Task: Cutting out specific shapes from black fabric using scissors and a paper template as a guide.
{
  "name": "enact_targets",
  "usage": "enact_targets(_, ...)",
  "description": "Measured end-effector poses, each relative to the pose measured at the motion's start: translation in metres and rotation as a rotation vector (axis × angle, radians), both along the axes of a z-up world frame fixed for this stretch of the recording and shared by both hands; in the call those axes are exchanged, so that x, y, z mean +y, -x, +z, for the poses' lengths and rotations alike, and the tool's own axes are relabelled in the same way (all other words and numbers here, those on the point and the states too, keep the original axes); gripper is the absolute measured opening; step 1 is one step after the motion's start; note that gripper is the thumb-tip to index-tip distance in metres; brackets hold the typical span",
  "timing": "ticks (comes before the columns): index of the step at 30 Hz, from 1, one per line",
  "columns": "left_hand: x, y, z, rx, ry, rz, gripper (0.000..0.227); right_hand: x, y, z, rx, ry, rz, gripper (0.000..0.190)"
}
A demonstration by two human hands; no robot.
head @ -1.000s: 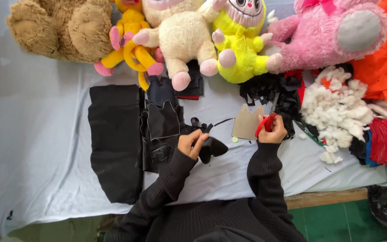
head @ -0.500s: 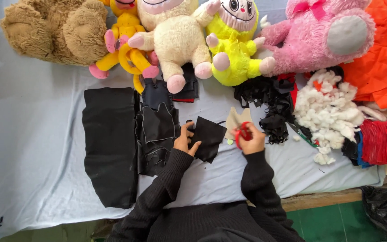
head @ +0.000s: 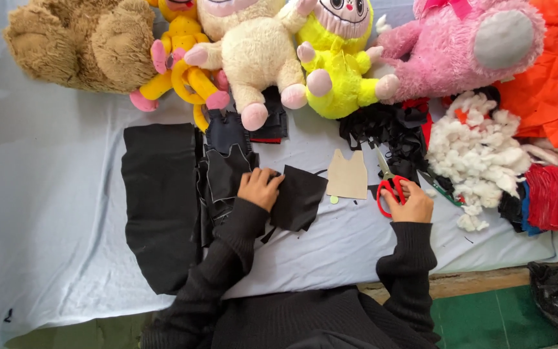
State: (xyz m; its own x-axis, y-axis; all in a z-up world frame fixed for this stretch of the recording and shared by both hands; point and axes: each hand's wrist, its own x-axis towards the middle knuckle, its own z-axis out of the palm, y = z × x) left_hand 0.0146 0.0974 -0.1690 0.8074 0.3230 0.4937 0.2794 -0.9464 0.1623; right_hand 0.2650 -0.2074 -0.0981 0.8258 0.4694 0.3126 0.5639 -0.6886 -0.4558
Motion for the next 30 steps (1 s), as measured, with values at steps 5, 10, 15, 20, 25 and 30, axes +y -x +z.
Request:
enact_targets(5,0.041,-0.007,0.025,-0.051,-0.008,0.017,0.02,-0.008,-0.004,0.003,0.039,-0.018,-0.011,0.028)
enact_targets(10,0.07,0.012,0.091,-0.052,-0.03,0.463,0.028,-0.005,-0.011,-0.005,-0.109,-0.058,-0.014,0.038)
enact_targets(15,0.047,-0.011,0.057,-0.094,-0.061,0.304,0.035,0.024,0.013,0.002,-0.134,-0.077,0.118,0.035)
enact_targets(20,0.01,-0.034,0.026,-0.089,0.053,-0.015,0.032,0.064,0.051,0.039,-0.105,0.102,0.087,0.072)
enact_targets(25,0.003,-0.04,-0.003,0.081,0.174,-0.061,0.032,0.077,0.054,0.04,0.012,0.214,0.098,0.091)
enact_targets(30,-0.009,-0.026,0.09,-0.007,0.538,-0.379,0.025,0.084,0.058,0.049,0.112,0.232,0.107,0.098)
